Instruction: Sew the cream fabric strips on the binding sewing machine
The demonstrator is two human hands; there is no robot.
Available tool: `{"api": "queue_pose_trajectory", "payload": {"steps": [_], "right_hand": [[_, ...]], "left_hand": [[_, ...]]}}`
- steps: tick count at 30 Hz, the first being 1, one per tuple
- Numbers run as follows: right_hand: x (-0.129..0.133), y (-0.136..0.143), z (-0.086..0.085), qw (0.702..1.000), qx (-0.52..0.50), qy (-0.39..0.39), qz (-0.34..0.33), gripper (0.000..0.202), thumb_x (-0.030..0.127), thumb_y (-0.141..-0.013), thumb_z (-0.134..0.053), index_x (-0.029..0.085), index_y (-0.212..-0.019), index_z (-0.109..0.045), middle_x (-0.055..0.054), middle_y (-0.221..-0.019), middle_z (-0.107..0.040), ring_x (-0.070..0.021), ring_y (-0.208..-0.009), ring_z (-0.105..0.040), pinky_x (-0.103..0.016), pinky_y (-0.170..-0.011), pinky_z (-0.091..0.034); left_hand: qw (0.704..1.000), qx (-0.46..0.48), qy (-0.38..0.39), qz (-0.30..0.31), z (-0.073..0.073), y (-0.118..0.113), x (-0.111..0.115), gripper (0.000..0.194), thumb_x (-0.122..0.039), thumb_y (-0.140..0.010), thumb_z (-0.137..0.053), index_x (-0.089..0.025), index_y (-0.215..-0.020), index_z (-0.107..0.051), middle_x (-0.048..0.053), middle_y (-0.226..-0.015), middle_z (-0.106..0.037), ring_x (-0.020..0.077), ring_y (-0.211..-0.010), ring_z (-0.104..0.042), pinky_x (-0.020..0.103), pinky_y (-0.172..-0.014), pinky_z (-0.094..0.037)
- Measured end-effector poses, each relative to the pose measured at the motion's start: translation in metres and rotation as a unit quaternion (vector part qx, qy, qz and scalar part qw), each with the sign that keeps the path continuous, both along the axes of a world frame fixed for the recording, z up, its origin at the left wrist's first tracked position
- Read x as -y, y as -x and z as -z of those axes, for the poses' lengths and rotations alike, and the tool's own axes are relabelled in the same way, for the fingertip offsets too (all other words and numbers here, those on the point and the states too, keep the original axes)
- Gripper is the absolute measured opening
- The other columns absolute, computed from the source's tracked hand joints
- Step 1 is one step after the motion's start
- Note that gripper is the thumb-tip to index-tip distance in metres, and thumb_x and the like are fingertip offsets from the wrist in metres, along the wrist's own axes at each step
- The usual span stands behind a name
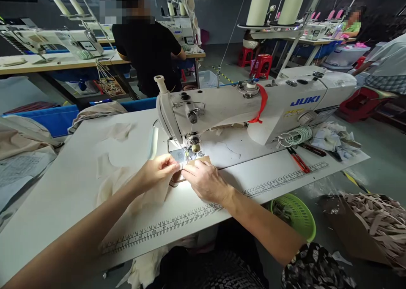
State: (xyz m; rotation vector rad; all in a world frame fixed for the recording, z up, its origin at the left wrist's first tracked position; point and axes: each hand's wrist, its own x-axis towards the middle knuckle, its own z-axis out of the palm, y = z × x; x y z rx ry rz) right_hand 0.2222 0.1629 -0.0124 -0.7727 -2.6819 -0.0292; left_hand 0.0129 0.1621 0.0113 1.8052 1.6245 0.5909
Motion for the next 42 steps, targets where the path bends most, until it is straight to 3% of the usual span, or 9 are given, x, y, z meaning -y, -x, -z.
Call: {"api": "queue_pose_trajectory", "payload": {"steps": [3,7,12,21,30,33,36,39,42], "right_hand": [[0.0,-0.002,-0.001,1.0,0.0,0.0,-0.002,0.027,0.007,-0.09,-0.048,0.014,-0.108,-0.066,-0.006,-0.105,-0.069,-0.021,-0.08,-0.049,-0.036,-0.069,-0.042],[0.0,-0.003,-0.001,1.0,-0.015,0.003,-0.004,0.032,0.006,-0.088,-0.047,0.014,-0.114,-0.066,-0.007,-0.117,-0.069,-0.0209,-0.081,-0.05,-0.036,-0.07,-0.043],[-0.001,-0.005,0.002,0.999,-0.039,0.012,0.007,0.035,0.002,-0.082,-0.046,0.016,-0.105,-0.067,-0.008,-0.115,-0.071,-0.0238,-0.085,-0.053,-0.039,-0.072,-0.046],[-0.009,-0.009,0.01,0.997,-0.065,0.029,0.04,0.041,0.001,-0.082,-0.046,0.015,-0.115,-0.065,-0.009,-0.116,-0.069,-0.024,-0.098,-0.057,-0.037,-0.086,-0.051],[-0.009,0.0,0.005,0.998,0.003,0.016,0.066,0.035,0.008,-0.092,-0.044,0.017,-0.118,-0.066,-0.009,-0.108,-0.063,-0.0221,-0.085,-0.052,-0.036,-0.07,-0.043],[-0.008,0.001,0.003,0.998,0.026,0.004,0.065,0.033,0.009,-0.094,-0.044,0.015,-0.118,-0.066,-0.01,-0.109,-0.063,-0.0223,-0.085,-0.052,-0.036,-0.069,-0.04],[-0.009,0.002,0.001,0.997,0.042,-0.003,0.06,0.033,0.008,-0.093,-0.045,0.013,-0.118,-0.066,-0.012,-0.108,-0.063,-0.0224,-0.086,-0.053,-0.036,-0.07,-0.04],[-0.01,0.003,0.001,0.997,0.05,-0.008,0.052,0.032,0.007,-0.092,-0.046,0.011,-0.116,-0.066,-0.012,-0.104,-0.064,-0.0227,-0.084,-0.054,-0.036,-0.069,-0.041],[-0.01,0.003,0.002,0.998,0.043,-0.009,0.049,0.034,0.006,-0.091,-0.045,0.011,-0.118,-0.066,-0.012,-0.105,-0.065,-0.023,-0.084,-0.055,-0.036,-0.069,-0.042]], "left_hand": [[1.0,0.0,0.016,-0.004,0.014,-0.002,-0.012,0.024,-0.044,-0.077,-0.05,-0.022,-0.074,-0.056,0.001,-0.074,-0.066,0.0186,-0.07,-0.061,0.03,-0.065,-0.045],[1.0,-0.012,0.006,-0.016,0.022,0.004,-0.015,0.02,-0.04,-0.077,-0.048,-0.022,-0.074,-0.054,0.0,-0.074,-0.065,0.0195,-0.071,-0.06,0.031,-0.066,-0.045],[1.0,-0.013,0.003,-0.011,0.023,0.004,-0.014,0.018,-0.038,-0.076,-0.048,-0.022,-0.073,-0.055,0.0,-0.074,-0.065,0.019,-0.071,-0.06,0.031,-0.066,-0.044],[1.0,-0.014,0.01,-0.012,0.023,0.004,-0.016,0.014,-0.035,-0.077,-0.049,-0.022,-0.074,-0.055,0.0,-0.074,-0.065,0.0182,-0.069,-0.06,0.03,-0.063,-0.043],[0.998,-0.056,-0.009,0.015,0.022,0.006,-0.02,0.015,-0.033,-0.08,-0.05,-0.022,-0.074,-0.056,0.0,-0.072,-0.065,0.0174,-0.068,-0.06,0.029,-0.061,-0.045],[0.993,-0.101,-0.054,0.014,0.016,0.003,-0.015,0.013,-0.03,-0.083,-0.051,-0.021,-0.078,-0.059,0.004,-0.083,-0.067,0.0208,-0.075,-0.061,0.032,-0.063,-0.046],[0.966,-0.169,-0.176,0.08,0.012,-0.005,-0.001,0.024,-0.023,-0.092,-0.04,-0.017,-0.091,-0.063,0.012,-0.101,-0.067,0.026,-0.089,-0.06,0.039,-0.071,-0.051],[0.925,-0.205,-0.274,0.166,0.018,-0.011,0.016,0.034,-0.013,-0.093,-0.033,-0.012,-0.105,-0.065,0.016,-0.108,-0.066,0.0273,-0.099,-0.06,0.045,-0.085,-0.055],[0.891,-0.223,-0.348,0.187,0.031,-0.011,0.026,0.037,-0.009,-0.091,-0.037,-0.007,-0.119,-0.062,0.018,-0.113,-0.065,0.0272,-0.104,-0.06,0.045,-0.09,-0.057]]}}
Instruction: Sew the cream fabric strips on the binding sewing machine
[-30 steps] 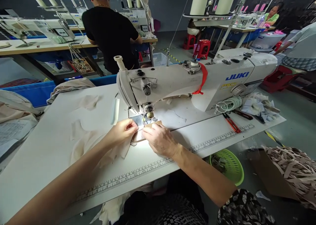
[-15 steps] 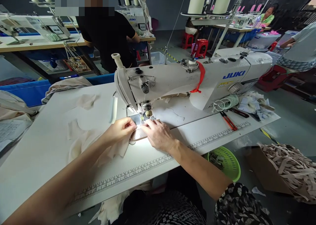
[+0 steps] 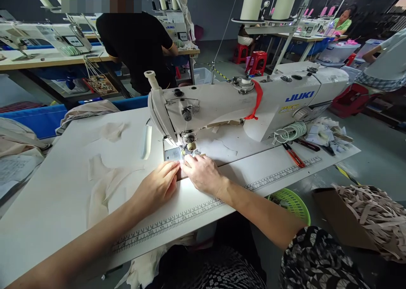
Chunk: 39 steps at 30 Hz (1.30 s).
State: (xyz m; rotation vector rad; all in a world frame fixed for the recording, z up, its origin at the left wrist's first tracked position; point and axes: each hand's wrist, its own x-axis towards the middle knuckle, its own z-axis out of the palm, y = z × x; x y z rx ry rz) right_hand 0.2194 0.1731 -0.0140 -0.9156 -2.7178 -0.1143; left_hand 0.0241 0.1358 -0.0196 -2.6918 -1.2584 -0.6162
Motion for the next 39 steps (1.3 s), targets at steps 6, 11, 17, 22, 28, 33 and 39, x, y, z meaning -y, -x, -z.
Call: {"api": "queue_pose_trajectory", "payload": {"steps": [6,11,17,22,28,33,39], "right_hand": [[-0.006,-0.006,0.002,0.999,-0.051,0.006,0.014,0.04,0.004,-0.087,-0.045,0.016,-0.118,-0.068,-0.008,-0.104,-0.066,-0.0205,-0.084,-0.058,-0.034,-0.07,-0.047],[-0.017,-0.014,0.006,0.993,-0.09,0.005,0.072,0.036,-0.001,-0.08,-0.048,0.017,-0.1,-0.072,-0.01,-0.099,-0.068,-0.0212,-0.078,-0.061,-0.033,-0.065,-0.048],[-0.019,-0.018,0.006,0.99,-0.109,0.02,0.083,0.033,-0.001,-0.081,-0.05,0.02,-0.096,-0.071,-0.009,-0.099,-0.068,-0.0222,-0.077,-0.063,-0.033,-0.063,-0.049],[-0.018,-0.018,0.006,0.989,-0.114,0.046,0.083,0.03,0.001,-0.083,-0.052,0.02,-0.095,-0.07,-0.008,-0.1,-0.067,-0.0231,-0.082,-0.064,-0.033,-0.068,-0.05],[-0.02,-0.016,0.005,0.978,-0.14,0.093,0.123,0.026,0.011,-0.095,-0.049,0.019,-0.107,-0.07,-0.008,-0.104,-0.071,-0.0212,-0.083,-0.066,-0.031,-0.068,-0.048],[-0.037,-0.01,-0.001,0.965,-0.16,0.132,0.16,0.023,0.025,-0.103,-0.049,0.017,-0.093,-0.068,-0.008,-0.086,-0.075,-0.0188,-0.073,-0.066,-0.027,-0.061,-0.042],[-0.043,-0.007,0.002,0.956,-0.183,0.132,0.187,0.029,0.027,-0.103,-0.05,0.02,-0.079,-0.065,-0.003,-0.072,-0.072,-0.0165,-0.065,-0.064,-0.025,-0.059,-0.038]], "left_hand": [[0.999,-0.028,-0.039,-0.003,0.011,0.001,-0.002,0.037,-0.01,-0.091,-0.04,0.0,-0.119,-0.061,0.021,-0.113,-0.065,0.0299,-0.106,-0.06,0.043,-0.092,-0.059],[0.999,-0.025,-0.036,-0.028,0.014,-0.002,-0.016,0.035,-0.013,-0.091,-0.04,-0.003,-0.117,-0.062,0.02,-0.111,-0.065,0.0296,-0.101,-0.061,0.042,-0.087,-0.06],[0.999,-0.009,-0.02,-0.032,0.017,-0.006,-0.024,0.034,-0.013,-0.091,-0.04,-0.007,-0.117,-0.062,0.02,-0.111,-0.064,0.0311,-0.103,-0.06,0.047,-0.089,-0.059],[0.999,-0.008,-0.017,-0.03,0.016,-0.007,-0.024,0.034,-0.012,-0.09,-0.04,-0.007,-0.115,-0.063,0.019,-0.11,-0.065,0.0306,-0.103,-0.06,0.045,-0.088,-0.059],[0.999,-0.013,-0.013,-0.027,0.015,-0.006,-0.024,0.033,-0.014,-0.092,-0.04,-0.008,-0.113,-0.063,0.019,-0.11,-0.065,0.0297,-0.099,-0.061,0.044,-0.085,-0.059],[0.999,-0.019,-0.022,-0.02,0.016,-0.004,-0.025,0.033,-0.016,-0.091,-0.042,-0.006,-0.114,-0.063,0.02,-0.112,-0.065,0.03,-0.1,-0.06,0.043,-0.085,-0.058],[0.999,-0.024,-0.027,-0.023,0.018,-0.004,-0.026,0.032,-0.016,-0.089,-0.042,-0.011,-0.112,-0.064,0.017,-0.109,-0.066,0.0295,-0.097,-0.06,0.045,-0.084,-0.058]]}}
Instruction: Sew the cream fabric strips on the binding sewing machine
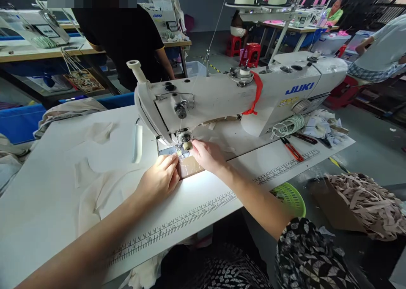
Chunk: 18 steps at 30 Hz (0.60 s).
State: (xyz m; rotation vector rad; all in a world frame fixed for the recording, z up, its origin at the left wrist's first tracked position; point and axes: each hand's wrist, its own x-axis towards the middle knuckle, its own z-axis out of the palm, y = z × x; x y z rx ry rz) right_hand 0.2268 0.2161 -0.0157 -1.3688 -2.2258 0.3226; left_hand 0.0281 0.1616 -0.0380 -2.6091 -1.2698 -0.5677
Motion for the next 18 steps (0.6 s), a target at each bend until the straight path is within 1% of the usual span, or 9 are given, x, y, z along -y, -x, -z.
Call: {"api": "queue_pose_trajectory", "payload": {"steps": [4,8,11,14,16,18], "right_hand": [[0.003,-0.004,0.001,1.0,-0.011,-0.01,0.006,0.022,0.027,-0.101,-0.054,0.02,-0.084,-0.066,-0.003,-0.075,-0.073,-0.017,-0.069,-0.065,-0.025,-0.059,-0.036],[-0.003,-0.005,0.003,1.0,-0.019,-0.012,-0.001,0.023,0.026,-0.101,-0.054,0.021,-0.082,-0.065,-0.001,-0.072,-0.072,-0.0163,-0.07,-0.066,-0.024,-0.061,-0.037],[-0.008,-0.005,0.004,1.0,-0.021,-0.015,-0.001,0.027,0.027,-0.101,-0.055,0.021,-0.076,-0.064,0.0,-0.066,-0.07,-0.0154,-0.066,-0.064,-0.024,-0.062,-0.037],[-0.008,-0.007,0.003,1.0,-0.021,-0.022,0.003,0.032,0.031,-0.102,-0.054,0.021,-0.072,-0.063,0.001,-0.061,-0.067,-0.0145,-0.059,-0.06,-0.024,-0.059,-0.035],[-0.006,-0.01,0.002,0.999,-0.019,-0.028,0.004,0.032,0.032,-0.101,-0.055,0.021,-0.072,-0.064,0.001,-0.06,-0.066,-0.0143,-0.057,-0.058,-0.024,-0.056,-0.033],[-0.002,-0.014,0.001,0.999,-0.014,-0.037,0.005,0.028,0.031,-0.1,-0.057,0.021,-0.075,-0.066,0.001,-0.062,-0.067,-0.0147,-0.057,-0.058,-0.025,-0.054,-0.031]], "left_hand": [[1.0,0.004,-0.003,-0.004,0.0,0.002,-0.004,0.032,-0.016,-0.09,-0.042,-0.013,-0.115,-0.063,0.016,-0.112,-0.066,0.028,-0.098,-0.06,0.043,-0.083,-0.059],[1.0,0.013,0.005,-0.001,-0.002,0.005,-0.01,0.034,-0.018,-0.093,-0.04,-0.011,-0.118,-0.061,0.018,-0.115,-0.066,0.0294,-0.101,-0.06,0.045,-0.085,-0.059],[1.0,0.008,0.008,-0.005,-0.003,0.005,-0.011,0.035,-0.017,-0.092,-0.04,-0.01,-0.118,-0.062,0.017,-0.115,-0.066,0.0298,-0.101,-0.06,0.045,-0.088,-0.058],[1.0,0.004,0.009,-0.007,-0.002,0.003,-0.009,0.034,-0.016,-0.091,-0.041,-0.009,-0.116,-0.063,0.018,-0.114,-0.067,0.0298,-0.1,-0.06,0.044,-0.088,-0.058],[1.0,0.011,0.018,-0.008,-0.002,0.001,-0.008,0.034,-0.017,-0.091,-0.04,-0.008,-0.115,-0.063,0.019,-0.115,-0.067,0.0301,-0.101,-0.061,0.044,-0.088,-0.058],[0.999,0.029,0.04,-0.014,-0.005,0.004,-0.01,0.034,-0.018,-0.093,-0.038,-0.01,-0.116,-0.063,0.018,-0.117,-0.066,0.0297,-0.105,-0.061,0.044,-0.089,-0.057]]}}
